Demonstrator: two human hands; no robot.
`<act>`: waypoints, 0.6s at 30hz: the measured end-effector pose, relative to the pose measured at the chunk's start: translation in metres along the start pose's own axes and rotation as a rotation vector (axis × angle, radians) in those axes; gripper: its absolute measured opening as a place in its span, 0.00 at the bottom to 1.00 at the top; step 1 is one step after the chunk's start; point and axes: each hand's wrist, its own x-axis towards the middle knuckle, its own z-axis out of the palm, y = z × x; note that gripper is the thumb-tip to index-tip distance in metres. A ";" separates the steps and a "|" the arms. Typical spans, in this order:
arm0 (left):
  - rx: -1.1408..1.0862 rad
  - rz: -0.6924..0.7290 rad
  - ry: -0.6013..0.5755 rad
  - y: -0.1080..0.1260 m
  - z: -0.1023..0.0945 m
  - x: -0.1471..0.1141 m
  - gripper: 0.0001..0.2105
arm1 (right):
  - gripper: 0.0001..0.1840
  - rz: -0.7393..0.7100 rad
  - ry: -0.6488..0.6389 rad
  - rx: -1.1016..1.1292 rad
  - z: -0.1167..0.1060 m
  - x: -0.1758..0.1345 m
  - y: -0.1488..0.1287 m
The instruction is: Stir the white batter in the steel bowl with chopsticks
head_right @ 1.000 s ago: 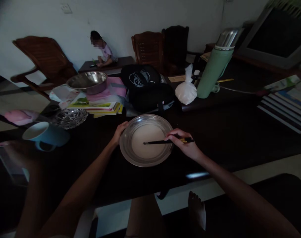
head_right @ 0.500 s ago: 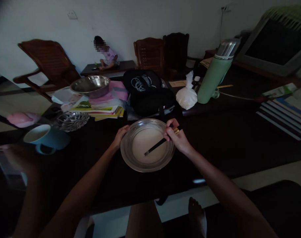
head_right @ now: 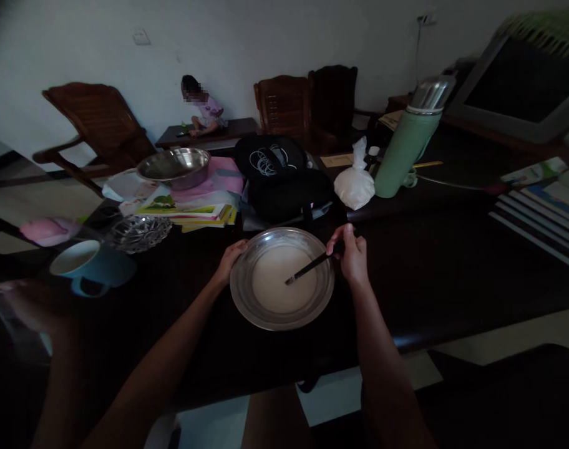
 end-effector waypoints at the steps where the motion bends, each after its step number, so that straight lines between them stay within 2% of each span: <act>1: 0.003 -0.004 0.002 0.001 0.000 0.000 0.16 | 0.28 0.023 -0.027 -0.012 -0.001 -0.002 0.001; 4: 0.009 -0.028 0.012 0.002 0.001 0.000 0.15 | 0.26 0.043 -0.161 -0.083 0.001 -0.008 0.003; 6: 0.008 -0.037 0.028 0.003 0.002 0.000 0.15 | 0.25 0.023 -0.184 -0.119 0.001 -0.008 0.004; 10: 0.015 -0.025 0.010 0.004 0.002 0.000 0.16 | 0.22 -0.046 0.020 -0.109 -0.008 -0.003 0.006; 12: 0.023 -0.016 0.005 0.004 0.001 -0.001 0.16 | 0.21 -0.107 0.079 -0.088 -0.013 -0.002 0.007; 14: 0.032 -0.017 0.016 0.004 0.001 0.000 0.15 | 0.21 -0.137 0.020 -0.082 -0.014 -0.003 0.007; 18: 0.031 -0.031 0.026 0.003 0.002 0.000 0.15 | 0.22 -0.127 -0.208 -0.138 -0.006 -0.008 0.007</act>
